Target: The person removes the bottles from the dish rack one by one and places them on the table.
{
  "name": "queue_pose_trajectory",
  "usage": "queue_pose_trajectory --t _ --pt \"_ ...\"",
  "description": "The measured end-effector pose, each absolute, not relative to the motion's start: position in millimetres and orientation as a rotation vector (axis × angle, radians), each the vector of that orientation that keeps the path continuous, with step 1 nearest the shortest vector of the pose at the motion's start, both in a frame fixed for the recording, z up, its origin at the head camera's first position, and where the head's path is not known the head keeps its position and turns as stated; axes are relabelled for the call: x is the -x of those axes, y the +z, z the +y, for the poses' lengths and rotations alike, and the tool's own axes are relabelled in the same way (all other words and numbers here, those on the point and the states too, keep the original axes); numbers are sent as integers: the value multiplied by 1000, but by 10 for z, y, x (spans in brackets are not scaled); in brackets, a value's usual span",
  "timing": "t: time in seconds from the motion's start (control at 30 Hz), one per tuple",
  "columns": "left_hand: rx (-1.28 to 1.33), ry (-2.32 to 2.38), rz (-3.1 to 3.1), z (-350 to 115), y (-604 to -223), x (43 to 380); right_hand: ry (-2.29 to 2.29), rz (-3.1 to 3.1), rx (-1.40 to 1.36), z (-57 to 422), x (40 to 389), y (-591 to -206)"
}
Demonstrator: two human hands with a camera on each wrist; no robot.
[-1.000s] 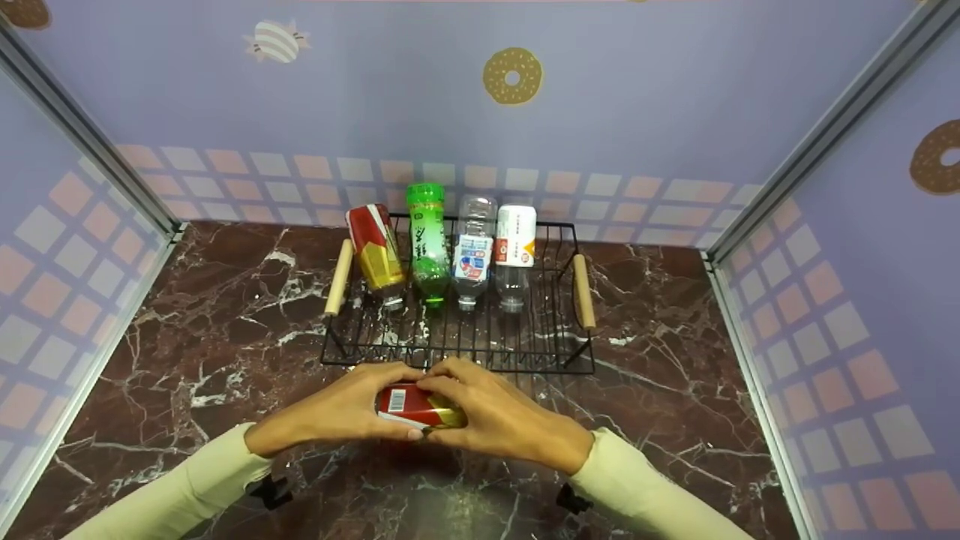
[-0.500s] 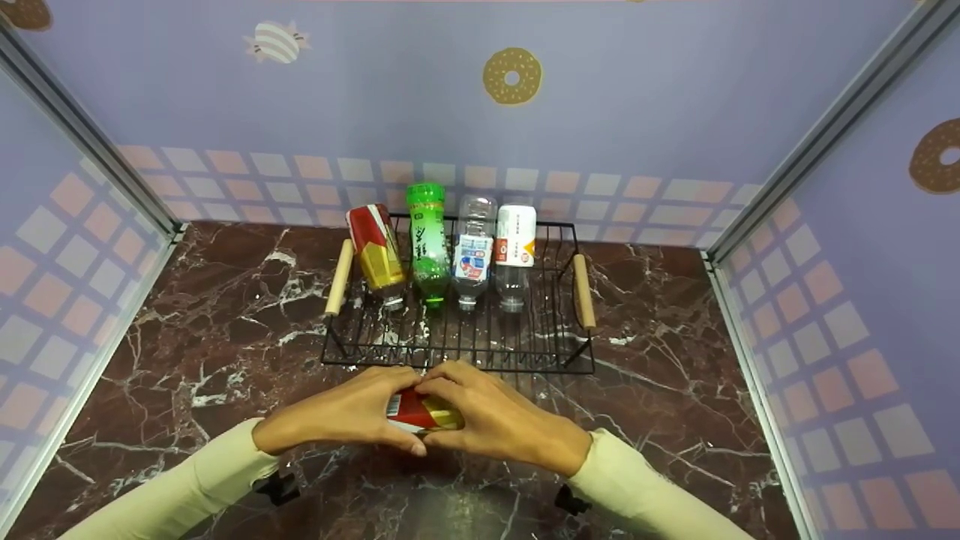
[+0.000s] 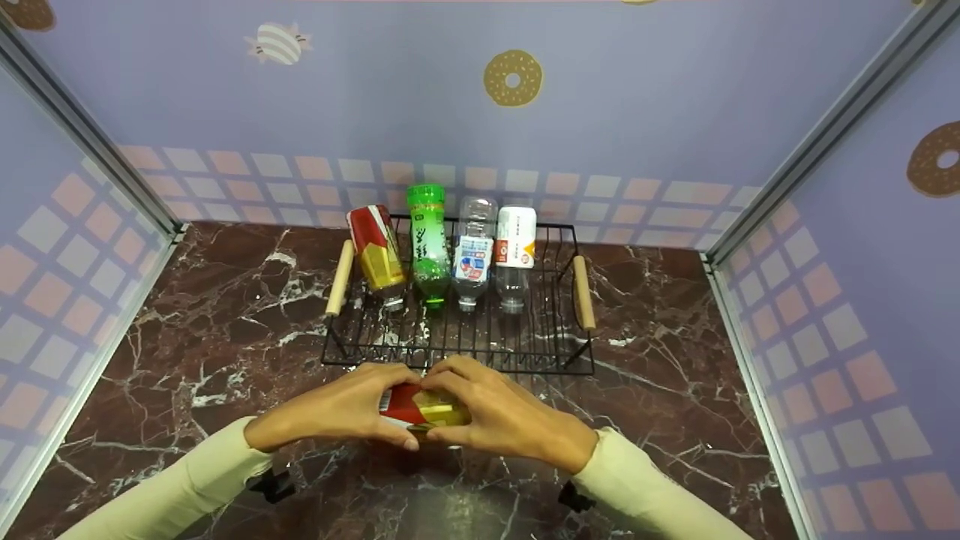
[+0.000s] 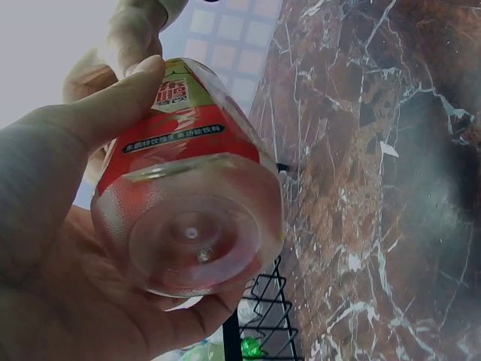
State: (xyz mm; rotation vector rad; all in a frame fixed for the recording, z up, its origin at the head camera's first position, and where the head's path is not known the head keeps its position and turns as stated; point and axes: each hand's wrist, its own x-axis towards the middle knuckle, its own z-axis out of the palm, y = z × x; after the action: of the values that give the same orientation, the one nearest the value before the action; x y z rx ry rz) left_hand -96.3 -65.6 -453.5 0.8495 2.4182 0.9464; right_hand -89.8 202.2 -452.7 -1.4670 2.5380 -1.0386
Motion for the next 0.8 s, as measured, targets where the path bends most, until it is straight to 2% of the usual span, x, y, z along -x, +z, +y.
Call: queue_pose_trajectory --t 0.8 --pt "-751 1086 2467 -1127 -4554 1006 -1084 2660 1364 2277 1017 -4531"
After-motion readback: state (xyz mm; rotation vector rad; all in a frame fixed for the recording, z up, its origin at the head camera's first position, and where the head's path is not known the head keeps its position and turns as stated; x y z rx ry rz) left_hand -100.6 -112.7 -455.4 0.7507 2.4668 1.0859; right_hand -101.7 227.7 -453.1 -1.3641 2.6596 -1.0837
